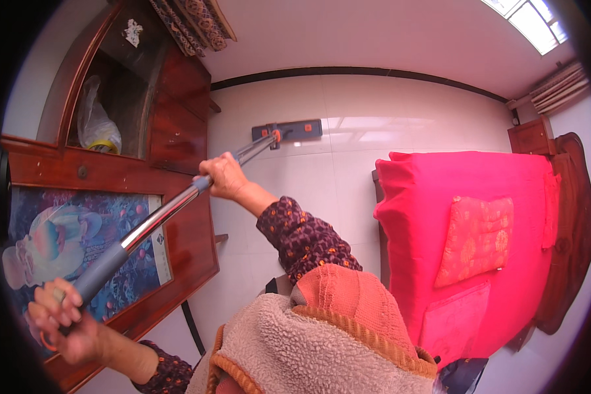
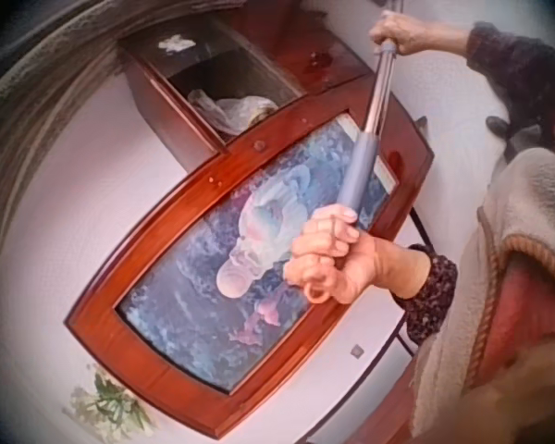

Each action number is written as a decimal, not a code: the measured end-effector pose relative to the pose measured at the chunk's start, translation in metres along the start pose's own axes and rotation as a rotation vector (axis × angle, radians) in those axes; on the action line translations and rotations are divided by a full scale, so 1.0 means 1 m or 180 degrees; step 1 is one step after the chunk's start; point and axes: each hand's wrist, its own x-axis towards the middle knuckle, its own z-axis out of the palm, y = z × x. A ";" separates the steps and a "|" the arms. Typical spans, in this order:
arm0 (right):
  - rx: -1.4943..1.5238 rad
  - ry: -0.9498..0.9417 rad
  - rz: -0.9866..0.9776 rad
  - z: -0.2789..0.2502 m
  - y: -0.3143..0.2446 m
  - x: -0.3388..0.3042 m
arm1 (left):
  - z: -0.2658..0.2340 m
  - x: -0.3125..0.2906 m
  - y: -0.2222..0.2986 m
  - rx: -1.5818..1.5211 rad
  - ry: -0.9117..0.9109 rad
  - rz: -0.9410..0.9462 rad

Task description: The person prepares a mop by removing and washing the mop head in a pink bucket, then reattaches it. They mop the tiled floor in a hallway and a bedroom, moving around furniture and along walls.

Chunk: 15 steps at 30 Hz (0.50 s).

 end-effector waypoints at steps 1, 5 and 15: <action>-0.0109 -0.0054 0.0040 -0.005 0.029 0.008 | 0.023 -0.007 -0.021 -0.0025 -0.0131 -0.0082; -0.0412 -0.0204 0.0224 -0.041 0.115 0.008 | 0.084 -0.025 -0.085 -0.0153 -0.0423 -0.0313; -0.0254 0.0718 0.0544 -0.035 0.037 -0.062 | 0.034 -0.005 -0.023 -0.0449 -0.1008 -0.0421</action>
